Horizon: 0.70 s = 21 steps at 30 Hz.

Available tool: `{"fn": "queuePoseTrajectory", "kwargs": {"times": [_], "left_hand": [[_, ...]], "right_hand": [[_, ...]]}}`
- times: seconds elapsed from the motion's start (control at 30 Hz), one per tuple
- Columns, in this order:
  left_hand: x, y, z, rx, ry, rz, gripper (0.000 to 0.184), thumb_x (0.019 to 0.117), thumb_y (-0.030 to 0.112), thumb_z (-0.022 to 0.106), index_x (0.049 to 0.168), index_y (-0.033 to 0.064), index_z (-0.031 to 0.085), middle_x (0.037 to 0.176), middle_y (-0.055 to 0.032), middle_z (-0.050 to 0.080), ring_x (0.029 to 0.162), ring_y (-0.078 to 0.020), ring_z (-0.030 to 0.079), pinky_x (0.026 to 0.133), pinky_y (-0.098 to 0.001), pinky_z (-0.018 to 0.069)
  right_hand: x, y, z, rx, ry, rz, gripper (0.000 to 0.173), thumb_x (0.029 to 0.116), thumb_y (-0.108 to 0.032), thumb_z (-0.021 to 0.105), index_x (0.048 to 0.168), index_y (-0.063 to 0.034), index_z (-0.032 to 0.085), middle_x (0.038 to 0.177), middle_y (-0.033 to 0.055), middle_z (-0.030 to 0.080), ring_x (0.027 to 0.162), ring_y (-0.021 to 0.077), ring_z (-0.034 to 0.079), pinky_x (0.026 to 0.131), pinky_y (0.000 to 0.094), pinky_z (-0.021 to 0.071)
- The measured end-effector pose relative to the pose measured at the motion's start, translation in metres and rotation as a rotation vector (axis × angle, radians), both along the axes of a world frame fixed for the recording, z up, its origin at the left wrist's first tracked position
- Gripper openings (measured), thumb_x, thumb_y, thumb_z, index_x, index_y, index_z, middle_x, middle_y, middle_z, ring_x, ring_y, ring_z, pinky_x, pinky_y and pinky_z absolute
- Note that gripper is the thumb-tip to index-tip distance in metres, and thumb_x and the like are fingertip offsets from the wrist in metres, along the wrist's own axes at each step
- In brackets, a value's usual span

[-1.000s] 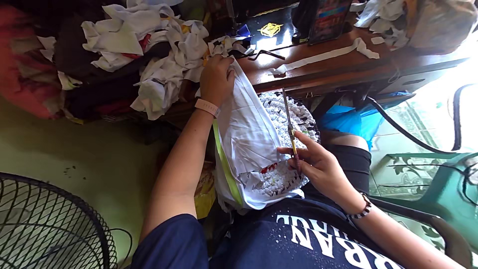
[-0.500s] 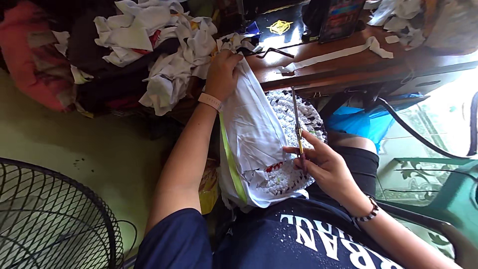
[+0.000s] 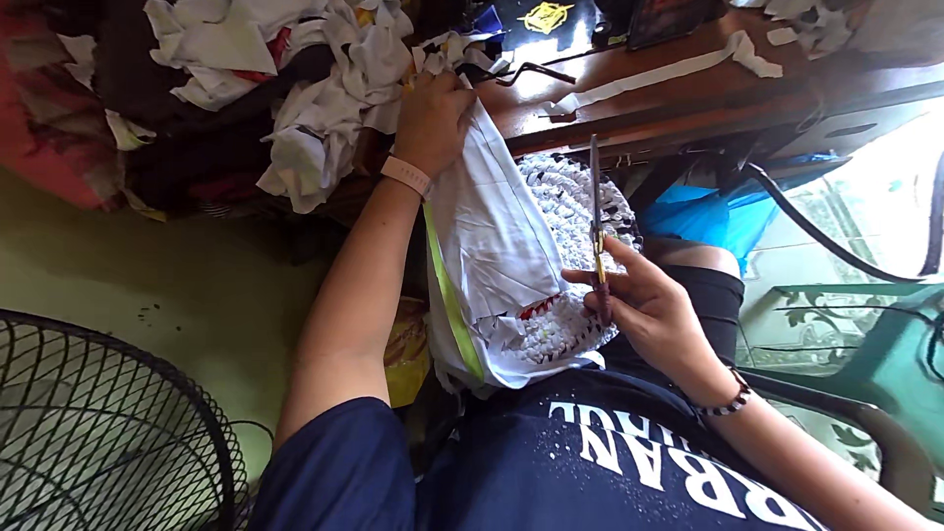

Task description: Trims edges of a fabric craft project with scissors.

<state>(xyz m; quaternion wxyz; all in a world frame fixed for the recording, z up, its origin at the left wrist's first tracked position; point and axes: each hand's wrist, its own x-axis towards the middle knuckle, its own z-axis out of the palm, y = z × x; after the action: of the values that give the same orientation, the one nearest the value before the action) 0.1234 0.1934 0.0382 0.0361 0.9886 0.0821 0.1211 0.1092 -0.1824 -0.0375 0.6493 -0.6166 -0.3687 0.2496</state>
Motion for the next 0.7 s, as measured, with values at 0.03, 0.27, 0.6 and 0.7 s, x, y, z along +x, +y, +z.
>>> {"fn": "queuePoseTrajectory", "kwargs": {"times": [0.03, 0.27, 0.6, 0.7], "left_hand": [[0.0, 0.0, 0.0, 0.009, 0.008, -0.004, 0.035, 0.1032, 0.016, 0.05, 0.13, 0.0086, 0.069, 0.134, -0.017, 0.064, 0.129, -0.0418, 0.054, 0.106, -0.058, 0.043], [-0.019, -0.041, 0.021, 0.048, -0.146, 0.002, 0.04, 0.0998, 0.01, 0.054, 0.138, 0.0069, 0.063, 0.147, -0.0195, 0.055, 0.135, -0.0428, 0.051, 0.107, -0.0628, 0.0405], [-0.122, -0.184, -0.022, 0.008, -0.234, -0.491, 0.024, 0.0973, 0.017, 0.063, 0.116, 0.0138, 0.077, 0.125, -0.0109, 0.071, 0.126, -0.0306, 0.06, 0.104, -0.0498, 0.0465], [-0.132, -0.189, -0.04, 0.018, -0.215, -0.463, 0.023, 0.0984, 0.015, 0.062, 0.117, 0.0132, 0.077, 0.125, -0.01, 0.071, 0.126, -0.0298, 0.06, 0.104, -0.0478, 0.0472]], "right_hand": [[0.0, -0.002, 0.001, 0.001, 0.004, -0.011, 0.064, 0.0966, -0.002, 0.058, 0.156, -0.0122, 0.039, 0.119, 0.004, 0.075, 0.081, 0.0113, 0.073, 0.074, 0.0261, 0.0616], [0.001, -0.02, -0.002, 0.022, 0.052, -0.039, 0.064, 0.0981, -0.006, 0.06, 0.157, -0.0104, 0.037, 0.118, 0.0055, 0.075, 0.082, 0.0124, 0.073, 0.075, 0.0258, 0.0619], [-0.015, -0.057, -0.015, 0.012, 0.099, -0.033, 0.058, 0.0992, -0.013, 0.061, 0.152, -0.0016, 0.041, 0.095, 0.0022, 0.074, 0.078, 0.0115, 0.072, 0.07, 0.0259, 0.062], [-0.024, -0.064, -0.017, 0.002, 0.134, -0.011, 0.058, 0.0999, -0.016, 0.062, 0.152, -0.002, 0.041, 0.093, -0.0003, 0.073, 0.076, 0.0102, 0.07, 0.069, 0.0268, 0.0624]]}}
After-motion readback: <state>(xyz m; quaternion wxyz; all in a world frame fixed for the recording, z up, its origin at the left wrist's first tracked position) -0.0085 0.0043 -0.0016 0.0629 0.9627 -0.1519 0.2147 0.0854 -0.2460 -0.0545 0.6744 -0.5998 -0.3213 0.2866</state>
